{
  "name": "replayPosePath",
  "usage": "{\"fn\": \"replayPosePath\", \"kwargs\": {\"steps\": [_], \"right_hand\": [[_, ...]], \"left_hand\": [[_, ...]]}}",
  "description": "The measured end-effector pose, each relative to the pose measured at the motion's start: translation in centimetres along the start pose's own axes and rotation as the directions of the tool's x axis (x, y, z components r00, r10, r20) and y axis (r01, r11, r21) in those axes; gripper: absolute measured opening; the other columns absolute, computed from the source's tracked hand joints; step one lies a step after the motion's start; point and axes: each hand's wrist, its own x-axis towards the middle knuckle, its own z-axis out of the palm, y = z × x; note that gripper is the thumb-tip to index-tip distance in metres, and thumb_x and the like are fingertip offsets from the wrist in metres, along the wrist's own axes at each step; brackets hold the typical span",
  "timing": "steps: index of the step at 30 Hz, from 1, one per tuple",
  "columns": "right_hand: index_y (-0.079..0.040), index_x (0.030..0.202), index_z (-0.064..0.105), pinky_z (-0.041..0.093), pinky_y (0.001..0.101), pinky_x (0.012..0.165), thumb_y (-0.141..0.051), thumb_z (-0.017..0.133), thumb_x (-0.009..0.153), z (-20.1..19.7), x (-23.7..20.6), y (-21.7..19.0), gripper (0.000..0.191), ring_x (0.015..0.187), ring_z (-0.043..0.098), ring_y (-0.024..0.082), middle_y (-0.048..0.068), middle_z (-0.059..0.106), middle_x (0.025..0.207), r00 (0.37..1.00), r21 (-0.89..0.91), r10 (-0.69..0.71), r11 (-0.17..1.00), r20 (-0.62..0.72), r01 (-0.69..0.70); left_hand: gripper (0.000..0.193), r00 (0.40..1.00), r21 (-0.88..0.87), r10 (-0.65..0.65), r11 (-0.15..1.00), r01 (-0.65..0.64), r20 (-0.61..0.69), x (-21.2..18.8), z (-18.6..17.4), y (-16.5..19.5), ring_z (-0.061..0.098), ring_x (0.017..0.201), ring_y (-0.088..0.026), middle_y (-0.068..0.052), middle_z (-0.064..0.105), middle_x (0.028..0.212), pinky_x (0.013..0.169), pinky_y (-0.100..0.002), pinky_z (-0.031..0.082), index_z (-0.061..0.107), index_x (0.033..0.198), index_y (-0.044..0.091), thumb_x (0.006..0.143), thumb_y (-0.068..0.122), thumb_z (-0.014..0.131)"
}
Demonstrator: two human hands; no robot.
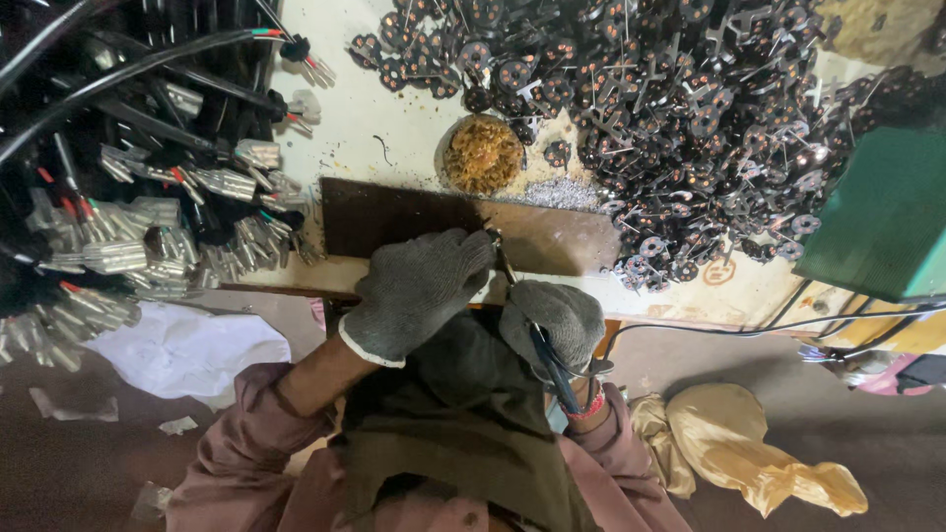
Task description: The person sits at a workbench assembling electrical plug connectors. They pick up a connector body and wires, position the wire ends into the connector, and use a handheld tool to work on each connector, placing finished units with a large pile of completed connectors on the bench.
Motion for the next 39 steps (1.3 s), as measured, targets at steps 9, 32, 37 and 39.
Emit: {"fn": "replayPosePath", "kwargs": {"steps": [9,32,37,39], "right_hand": [[-0.008,0.102,0.068,0.059,0.0390,0.077,-0.006,0.082,0.078,-0.1,-0.5,0.2,0.028,0.084,0.075,0.031,0.012,0.075,0.094,0.999,0.023,0.034,0.999,-0.008,-0.034],[-0.007,0.105,0.067,0.060,0.0392,0.077,-0.005,0.084,0.078,-0.4,-0.8,0.4,0.032,0.087,0.076,0.030,0.011,0.075,0.098,0.998,0.066,0.062,0.996,0.018,-0.063],[-0.007,0.106,0.066,0.060,0.0391,0.078,-0.005,0.085,0.077,-0.4,-0.1,0.5,0.035,0.089,0.076,0.032,0.012,0.074,0.100,0.999,0.107,0.014,0.994,0.050,-0.020],[-0.007,0.107,0.066,0.060,0.0387,0.078,-0.005,0.085,0.076,-0.5,0.2,0.5,0.036,0.088,0.076,0.032,0.013,0.074,0.099,0.998,0.108,-0.009,0.994,0.059,0.002]], "left_hand": [[0.012,0.990,-0.089,-0.004,0.996,-0.009,-0.140,-0.2,1.0,-0.5,0.068,0.072,-0.029,-0.008,0.066,0.086,0.059,-0.043,0.053,0.065,0.107,0.015,0.097,0.021,0.067],[0.008,0.996,-0.136,-0.073,0.988,0.067,-0.044,0.4,0.8,-0.7,0.068,0.068,-0.032,-0.009,0.064,0.078,0.056,-0.047,0.051,0.062,0.091,0.016,0.090,0.020,0.069],[0.009,0.995,-0.140,-0.073,0.988,0.063,-0.066,0.4,0.7,-0.6,0.067,0.065,-0.033,-0.009,0.066,0.078,0.054,-0.048,0.051,0.064,0.092,0.015,0.090,0.021,0.070],[0.009,0.996,-0.161,-0.079,0.984,0.074,-0.030,0.4,0.7,-0.6,0.068,0.067,-0.033,-0.009,0.066,0.079,0.055,-0.047,0.051,0.063,0.093,0.015,0.090,0.020,0.069]]}}
